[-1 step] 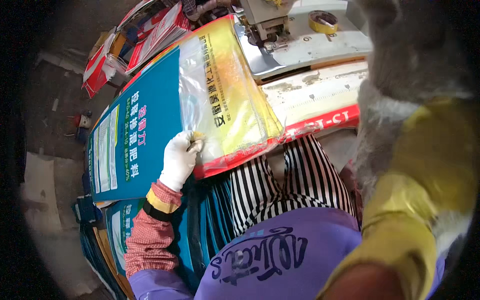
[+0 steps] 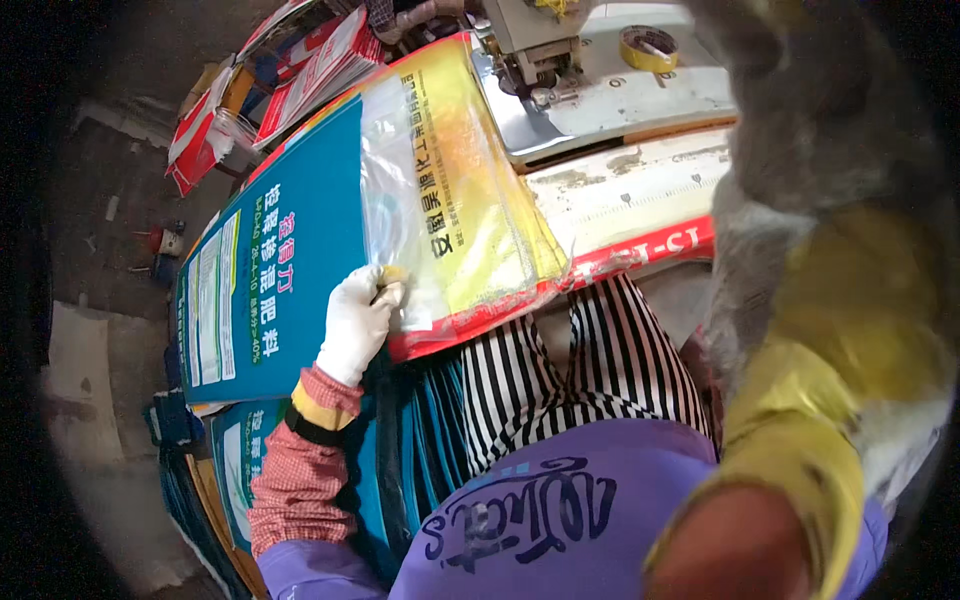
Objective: Sewing large plastic bags using an industrial sewing machine.
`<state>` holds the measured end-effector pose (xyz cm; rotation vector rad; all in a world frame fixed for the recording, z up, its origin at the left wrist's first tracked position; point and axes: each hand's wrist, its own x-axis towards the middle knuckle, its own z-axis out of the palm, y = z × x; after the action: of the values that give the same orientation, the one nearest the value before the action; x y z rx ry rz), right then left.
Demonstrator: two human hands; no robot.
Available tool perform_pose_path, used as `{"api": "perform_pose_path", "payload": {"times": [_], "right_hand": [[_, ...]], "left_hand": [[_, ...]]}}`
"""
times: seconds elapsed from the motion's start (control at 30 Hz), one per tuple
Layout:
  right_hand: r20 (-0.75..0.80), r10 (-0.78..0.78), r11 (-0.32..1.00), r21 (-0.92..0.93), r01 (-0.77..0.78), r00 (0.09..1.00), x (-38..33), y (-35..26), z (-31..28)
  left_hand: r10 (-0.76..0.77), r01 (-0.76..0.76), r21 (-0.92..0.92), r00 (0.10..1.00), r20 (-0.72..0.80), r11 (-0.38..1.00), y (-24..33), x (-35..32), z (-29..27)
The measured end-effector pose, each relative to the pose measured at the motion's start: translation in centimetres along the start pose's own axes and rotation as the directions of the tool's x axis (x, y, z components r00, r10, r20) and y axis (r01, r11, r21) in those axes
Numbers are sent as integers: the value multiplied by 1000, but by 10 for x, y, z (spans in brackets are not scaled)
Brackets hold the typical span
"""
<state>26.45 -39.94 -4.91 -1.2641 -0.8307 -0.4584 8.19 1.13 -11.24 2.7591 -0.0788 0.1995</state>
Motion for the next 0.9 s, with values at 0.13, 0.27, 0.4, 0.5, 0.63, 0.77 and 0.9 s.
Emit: {"api": "perform_pose_path", "payload": {"times": [0.13,0.27,0.4,0.5,0.63,0.77,0.9], "right_hand": [[-81,-71,997,-21,70,994,-43,-62,175],[258,722,659,27,-752,642,-41,-37,195],[444,892,42,95,-995,80,-34,19,254],[451,892,-31,32,-999,-13,-36,55,283],[457,884,179,-138,-974,97,-35,84,296],[479,810,583,-591,-558,340,-11,59,324],[458,690,714,-556,-426,560,-22,69,339]], "left_hand": [[-418,417,-615,896,153,669,-4,-8,-18],[-297,251,-556,955,8,792,3,-12,-38],[140,-143,-15,981,-138,990,24,-8,-52],[326,-318,101,942,-76,943,24,-9,-50],[392,-393,42,919,30,918,9,-4,-50],[-348,231,-516,927,-141,825,-13,21,-50],[-345,238,-761,939,20,604,-37,22,-48]]}}
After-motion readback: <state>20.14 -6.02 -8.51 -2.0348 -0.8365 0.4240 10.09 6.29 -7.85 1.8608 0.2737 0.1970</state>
